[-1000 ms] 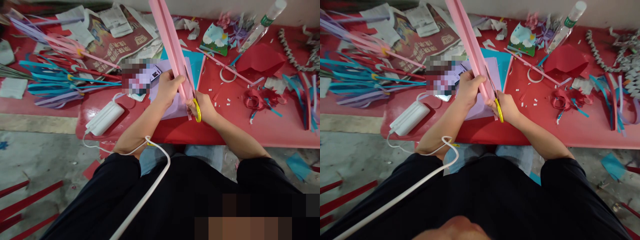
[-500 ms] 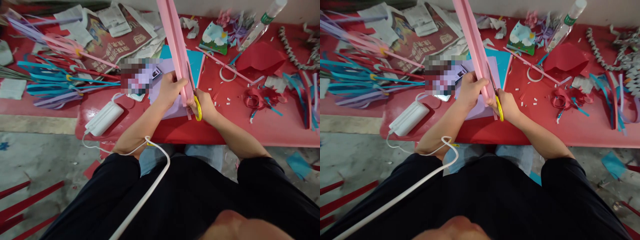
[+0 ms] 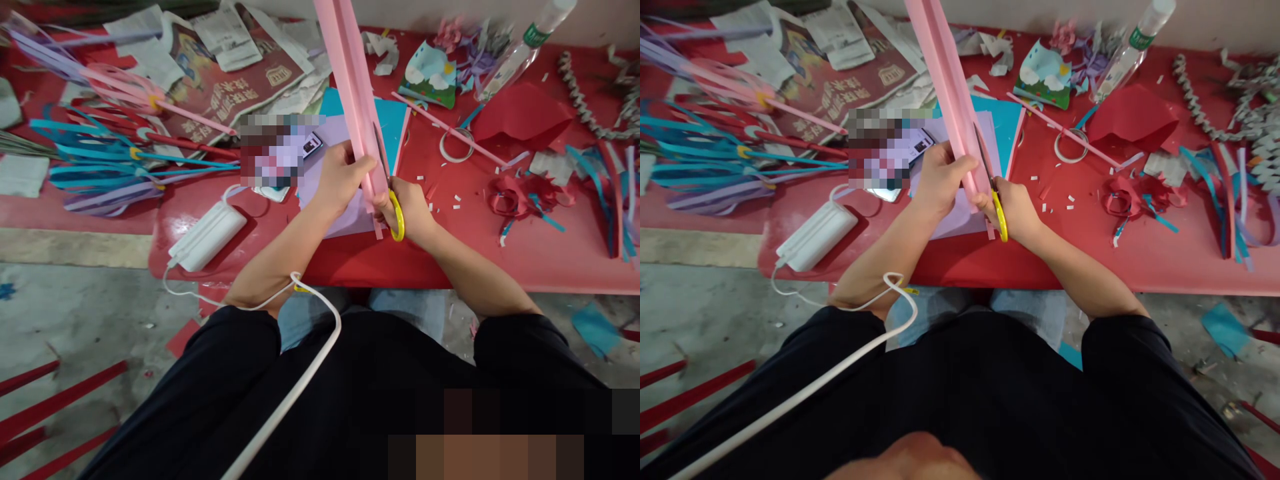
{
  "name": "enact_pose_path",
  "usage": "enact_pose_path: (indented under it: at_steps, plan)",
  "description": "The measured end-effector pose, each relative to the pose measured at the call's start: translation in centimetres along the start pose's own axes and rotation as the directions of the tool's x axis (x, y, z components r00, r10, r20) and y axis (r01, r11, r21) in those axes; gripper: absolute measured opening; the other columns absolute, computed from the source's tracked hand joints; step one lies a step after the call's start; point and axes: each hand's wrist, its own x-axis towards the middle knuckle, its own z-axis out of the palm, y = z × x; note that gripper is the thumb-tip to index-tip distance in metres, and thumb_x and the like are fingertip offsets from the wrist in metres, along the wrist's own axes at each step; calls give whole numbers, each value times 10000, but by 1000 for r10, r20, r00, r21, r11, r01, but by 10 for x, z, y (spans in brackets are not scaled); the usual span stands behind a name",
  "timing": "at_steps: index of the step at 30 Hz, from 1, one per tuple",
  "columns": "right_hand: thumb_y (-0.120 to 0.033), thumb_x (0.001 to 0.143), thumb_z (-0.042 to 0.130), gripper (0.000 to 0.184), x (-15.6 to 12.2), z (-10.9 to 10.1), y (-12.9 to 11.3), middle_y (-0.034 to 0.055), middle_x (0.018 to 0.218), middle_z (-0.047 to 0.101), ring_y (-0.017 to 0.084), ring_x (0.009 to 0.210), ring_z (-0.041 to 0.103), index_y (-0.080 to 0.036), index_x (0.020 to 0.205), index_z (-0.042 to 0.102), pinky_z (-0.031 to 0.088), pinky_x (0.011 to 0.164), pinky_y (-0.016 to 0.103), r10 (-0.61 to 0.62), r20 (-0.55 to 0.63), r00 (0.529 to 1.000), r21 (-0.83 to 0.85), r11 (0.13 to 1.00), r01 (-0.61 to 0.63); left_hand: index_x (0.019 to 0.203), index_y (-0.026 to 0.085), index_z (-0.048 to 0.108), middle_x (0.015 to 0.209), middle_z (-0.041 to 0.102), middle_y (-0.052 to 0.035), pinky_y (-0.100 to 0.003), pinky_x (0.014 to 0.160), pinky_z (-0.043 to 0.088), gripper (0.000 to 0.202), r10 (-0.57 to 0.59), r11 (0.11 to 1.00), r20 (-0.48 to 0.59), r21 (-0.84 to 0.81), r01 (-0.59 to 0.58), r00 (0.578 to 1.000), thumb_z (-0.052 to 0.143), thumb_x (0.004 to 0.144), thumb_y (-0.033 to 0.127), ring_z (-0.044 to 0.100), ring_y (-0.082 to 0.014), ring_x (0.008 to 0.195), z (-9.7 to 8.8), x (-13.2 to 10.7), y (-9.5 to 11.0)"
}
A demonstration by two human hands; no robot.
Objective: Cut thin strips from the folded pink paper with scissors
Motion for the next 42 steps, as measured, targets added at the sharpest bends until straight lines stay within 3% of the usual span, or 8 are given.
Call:
enact_pose_path:
  at_steps: [9, 21, 27, 32, 36, 42]
  plan:
    - [-1165, 880, 416, 890, 2, -9, 0, 51, 764, 663, 271, 704, 681, -282, 928, 522, 485, 684, 425, -178, 46, 983, -75, 981, 181, 752, 220, 579, 763, 533, 9, -302, 648, 444, 298, -33, 999, 64, -14, 34, 997, 814, 870, 81, 541, -178, 715, 2, -4, 5]
    - [-1176, 873, 384, 889, 8, -11, 5, 36, 737, 567, 232, 667, 583, -289, 899, 438, 386, 647, 402, -91, -62, 994, -174, 982, 79, 701, 210, 578, 721, 493, 17, -310, 619, 343, 317, -16, 997, 145, 76, 5, 989, 778, 861, 22, 453, -152, 658, 6, -10, -1]
    - [-1161, 883, 438, 920, 7, -9, 5, 39, 732, 616, 240, 670, 623, -256, 943, 594, 407, 625, 391, -70, -80, 994, -166, 985, 56, 721, 211, 572, 708, 476, 25, -316, 615, 270, 295, 49, 997, 189, 46, -59, 981, 693, 920, 29, 398, -143, 634, 9, -12, -3]
    - [-1167, 874, 434, 928, 8, -9, 5, 40, 721, 606, 240, 663, 614, -255, 929, 590, 410, 619, 393, -69, -85, 994, -169, 984, 54, 706, 210, 562, 717, 498, 27, -302, 607, 328, 365, -3, 999, 163, 45, -5, 987, 795, 892, 0, 453, -143, 645, 9, -13, 0]
    - [-1181, 843, 452, 936, 8, -10, 6, 44, 730, 621, 242, 689, 628, -255, 912, 577, 434, 629, 387, -64, -100, 993, -166, 985, 46, 704, 203, 567, 706, 513, 20, -301, 606, 308, 330, 28, 999, 175, 33, -35, 984, 717, 902, -14, 446, -141, 647, 10, -14, 1]
    - [-1203, 790, 462, 959, 8, -10, 7, 48, 749, 634, 245, 706, 636, -257, 899, 570, 449, 645, 388, -80, -91, 993, -158, 985, 65, 752, 227, 570, 757, 544, 26, -310, 664, 441, 379, -91, 996, 95, -14, 92, 991, 854, 855, -2, 556, -167, 690, 12, -16, 6]
